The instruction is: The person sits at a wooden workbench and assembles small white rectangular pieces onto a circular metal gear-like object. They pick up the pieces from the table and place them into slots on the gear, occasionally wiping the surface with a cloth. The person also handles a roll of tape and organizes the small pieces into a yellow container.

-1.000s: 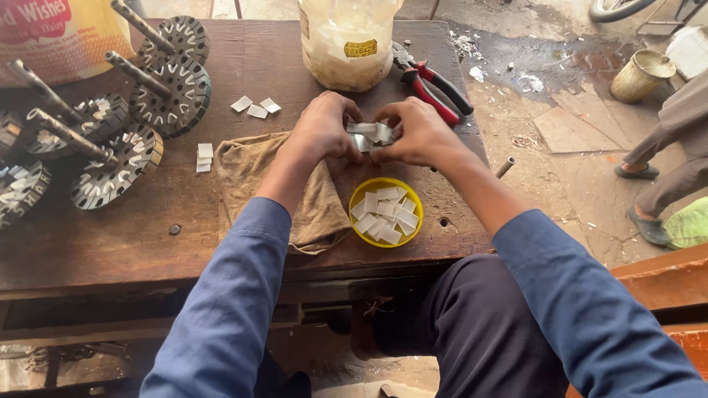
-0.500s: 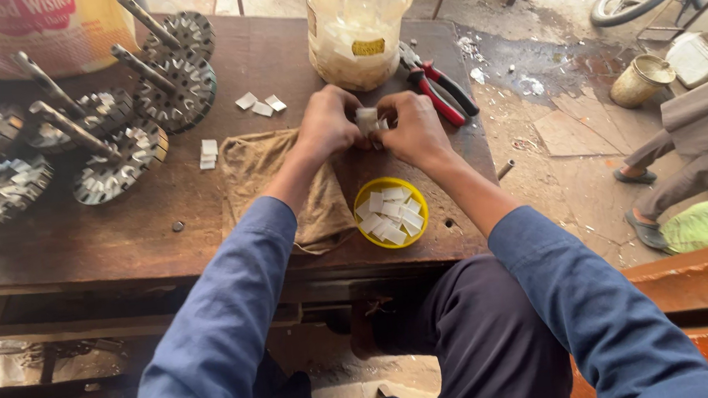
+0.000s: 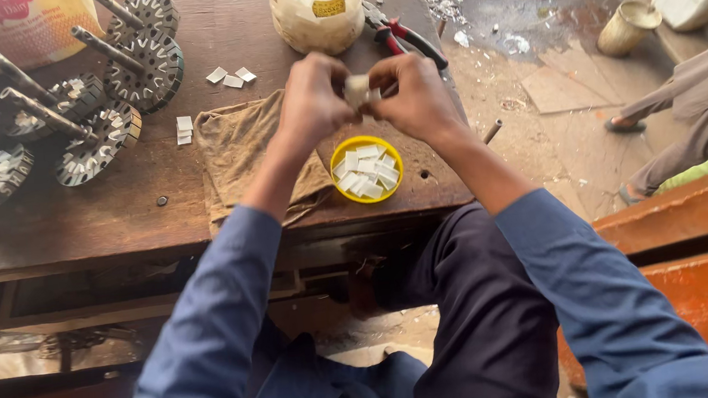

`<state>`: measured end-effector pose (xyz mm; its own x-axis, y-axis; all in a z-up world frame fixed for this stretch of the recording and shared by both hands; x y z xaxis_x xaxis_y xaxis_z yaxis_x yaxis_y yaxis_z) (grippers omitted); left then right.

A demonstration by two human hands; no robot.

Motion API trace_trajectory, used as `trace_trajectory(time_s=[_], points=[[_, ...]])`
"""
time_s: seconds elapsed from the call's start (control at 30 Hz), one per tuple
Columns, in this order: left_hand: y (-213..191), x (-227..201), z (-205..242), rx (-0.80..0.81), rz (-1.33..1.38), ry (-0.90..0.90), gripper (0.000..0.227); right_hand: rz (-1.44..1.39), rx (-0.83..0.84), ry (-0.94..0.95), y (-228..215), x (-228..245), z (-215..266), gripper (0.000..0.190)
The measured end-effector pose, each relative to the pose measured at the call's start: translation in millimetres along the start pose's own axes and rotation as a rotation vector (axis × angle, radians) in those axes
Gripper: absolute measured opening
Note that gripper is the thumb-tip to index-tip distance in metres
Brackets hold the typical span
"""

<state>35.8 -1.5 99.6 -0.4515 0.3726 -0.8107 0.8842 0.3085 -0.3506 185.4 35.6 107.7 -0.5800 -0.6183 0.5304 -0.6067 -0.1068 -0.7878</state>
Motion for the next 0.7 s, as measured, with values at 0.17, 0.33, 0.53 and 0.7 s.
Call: trace_trajectory(time_s=[0.17, 0.33, 0.53, 0.7], points=[[14.0, -11.6, 61.5, 0.043, 0.028, -0.153, 0.045, 0.094, 0.144, 0.045, 4.4, 5.0, 41.7, 0.037], [25.2, -17.1, 83.4, 0.231, -0.025, -0.122, 0.047, 0.148, 0.313, 0.055, 9.9, 7.7, 49.8, 0.042], [11.4, 21.6, 66.6, 0.168, -0.067, -0.156, 0.033, 0.058, 0.459, 0.207, 9.6, -11.6, 50.7, 0.049], [5.7, 22.8, 38.3, -0.07, -0.282, 0.139, 0.035, 0.112, 0.387, 0.11, 2.9, 1.6, 49.2, 0.078]])
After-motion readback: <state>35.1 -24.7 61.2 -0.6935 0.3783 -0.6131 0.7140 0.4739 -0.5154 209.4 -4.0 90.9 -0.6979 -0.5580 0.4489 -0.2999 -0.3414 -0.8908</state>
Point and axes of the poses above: each hand's wrist, its own z-axis away from the middle knuckle, its own y-axis out of the palm, x = y × z, the point moved 8 cm from there along -z, towards the middle knuckle, and after that the axes turned 13 degrees about z, right-handed, at the moved point
